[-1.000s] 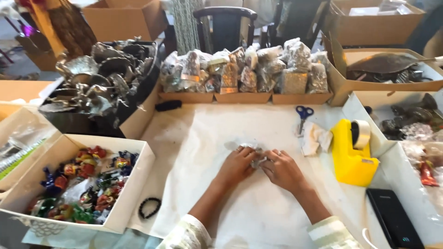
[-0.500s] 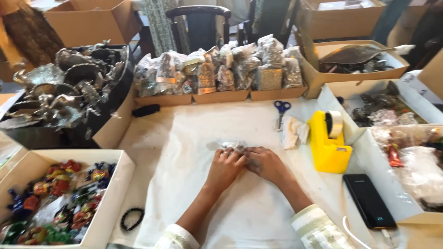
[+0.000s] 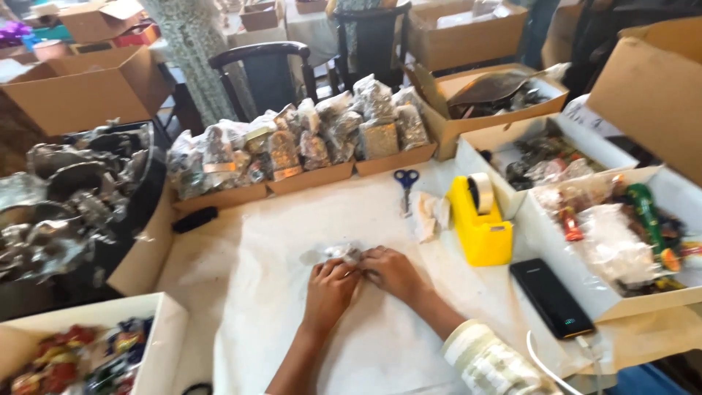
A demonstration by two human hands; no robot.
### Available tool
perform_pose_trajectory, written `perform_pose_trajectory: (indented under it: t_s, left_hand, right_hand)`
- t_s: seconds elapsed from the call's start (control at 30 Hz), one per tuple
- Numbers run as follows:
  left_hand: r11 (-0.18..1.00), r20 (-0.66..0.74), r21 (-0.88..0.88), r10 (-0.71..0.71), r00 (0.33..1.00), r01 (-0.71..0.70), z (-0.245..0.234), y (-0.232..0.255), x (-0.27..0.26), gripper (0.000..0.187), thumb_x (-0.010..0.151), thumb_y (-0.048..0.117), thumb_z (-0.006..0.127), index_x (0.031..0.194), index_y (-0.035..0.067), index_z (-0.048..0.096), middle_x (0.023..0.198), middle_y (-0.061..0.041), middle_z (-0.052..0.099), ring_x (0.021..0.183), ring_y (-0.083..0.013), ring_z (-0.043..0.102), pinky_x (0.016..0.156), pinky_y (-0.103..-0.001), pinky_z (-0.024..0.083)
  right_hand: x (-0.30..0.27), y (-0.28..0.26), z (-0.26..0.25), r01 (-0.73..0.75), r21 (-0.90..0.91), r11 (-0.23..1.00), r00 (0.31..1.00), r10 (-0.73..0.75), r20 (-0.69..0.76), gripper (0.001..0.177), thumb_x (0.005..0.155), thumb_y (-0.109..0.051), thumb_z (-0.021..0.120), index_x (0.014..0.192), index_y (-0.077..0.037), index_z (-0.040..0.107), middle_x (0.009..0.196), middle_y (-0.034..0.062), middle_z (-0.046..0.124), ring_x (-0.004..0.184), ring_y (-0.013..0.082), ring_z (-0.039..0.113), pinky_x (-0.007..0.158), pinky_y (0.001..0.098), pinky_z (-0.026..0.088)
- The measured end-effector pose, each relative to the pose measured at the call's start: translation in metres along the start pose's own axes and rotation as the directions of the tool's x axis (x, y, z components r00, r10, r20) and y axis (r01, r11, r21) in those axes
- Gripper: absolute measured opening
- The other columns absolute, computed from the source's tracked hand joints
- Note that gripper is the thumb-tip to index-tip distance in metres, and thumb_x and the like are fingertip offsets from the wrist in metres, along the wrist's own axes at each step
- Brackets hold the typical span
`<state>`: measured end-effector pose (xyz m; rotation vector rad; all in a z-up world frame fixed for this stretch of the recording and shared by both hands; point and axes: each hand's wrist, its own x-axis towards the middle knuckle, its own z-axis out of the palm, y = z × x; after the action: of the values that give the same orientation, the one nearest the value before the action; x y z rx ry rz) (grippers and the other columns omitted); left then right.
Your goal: Wrapping small figurines in bubble wrap and securing them with tape.
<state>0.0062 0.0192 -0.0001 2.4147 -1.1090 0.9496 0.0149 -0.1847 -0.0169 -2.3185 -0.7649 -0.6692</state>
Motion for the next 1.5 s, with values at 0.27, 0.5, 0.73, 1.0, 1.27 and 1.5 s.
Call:
perform_pose_trajectory:
  t_s: [0.27,0.5,0.73,1.0,1.27,1.5]
  left_hand:
    - [0.913,-0.073,-0.372,-0.21,0.975,0.168,0.01,-0.017,-0.019,0.016,0.083,0.008,0.083,0.097,0.016,0.082,0.108,0.001,0.074,0.104,-0.0184,0.065,0.107,-0.041,0.044]
    - [0.824,-0.093,-0.444,-0.434,0.896,0.353,-0.022,0.003,-0.025,0.023,0.066,0.012,0.088,0.087,0.019,0.083,0.096,-0.006,0.044,0.099,-0.0283,0.037,0.09,-0.041,0.034]
    - [0.647,0.088,-0.501,-0.623,0.777,0.575,-0.025,-0.004,-0.038,0.011,0.077,0.008,0.083,0.088,0.013,0.082,0.095,-0.002,0.04,0.101,-0.0255,0.034,0.095,-0.037,0.032]
    - [-0.16,0.289,-0.937,-0.856,0.429,0.312,-0.029,-0.198,-0.076,0.019,0.106,0.032,0.06,0.121,0.021,0.064,0.106,0.004,0.054,0.087,-0.0104,0.043,0.078,-0.034,0.032]
    - [0.121,0.023,-0.942,-0.907,0.421,0.312,-0.37,-0.178,0.029,0.034,0.087,0.04,0.082,0.119,0.031,0.073,0.111,0.015,0.062,0.103,-0.0072,0.052,0.085,-0.033,0.044]
    - [0.151,0.061,-0.88,-0.905,0.422,0.451,-0.392,-0.164,0.047,0.025,0.089,0.033,0.076,0.113,0.026,0.078,0.105,0.014,0.068,0.099,-0.0062,0.053,0.084,-0.03,0.045]
  right_hand:
    - [-0.005,-0.02,0.004,0.012,-0.115,0.993,1.0,-0.014,-0.02,0.009,0.078,-0.014,0.078,0.086,-0.011,0.075,0.094,0.006,0.07,0.091,0.0268,0.069,0.077,0.0399,0.056]
    - [-0.001,-0.022,0.006,-0.057,-0.069,0.996,0.994,0.05,-0.093,0.007,0.077,-0.014,0.078,0.084,-0.015,0.079,0.089,0.0039,0.069,0.084,0.0249,0.069,0.072,0.0398,0.055]
    - [-0.003,-0.017,0.009,-0.033,-0.134,0.99,0.997,0.024,-0.069,0.002,0.081,-0.015,0.076,0.082,-0.014,0.076,0.088,0.0037,0.069,0.084,0.0245,0.069,0.072,0.0393,0.056]
    - [-0.006,-0.004,0.018,-0.076,-0.127,0.989,0.995,0.067,-0.079,0.008,0.078,-0.015,0.074,0.086,-0.014,0.077,0.091,0.0067,0.07,0.086,0.0275,0.069,0.075,0.0418,0.056]
    - [-0.004,-0.018,0.013,-0.107,-0.187,0.976,0.994,0.101,-0.043,0.008,0.081,-0.017,0.072,0.087,-0.014,0.077,0.094,0.007,0.07,0.091,0.0276,0.069,0.078,0.0422,0.056]
    - [-0.003,-0.02,0.012,-0.138,-0.223,0.965,0.99,0.128,-0.056,0.008,0.081,-0.019,0.073,0.086,-0.013,0.077,0.094,0.0047,0.07,0.089,0.0259,0.069,0.076,0.0417,0.056]
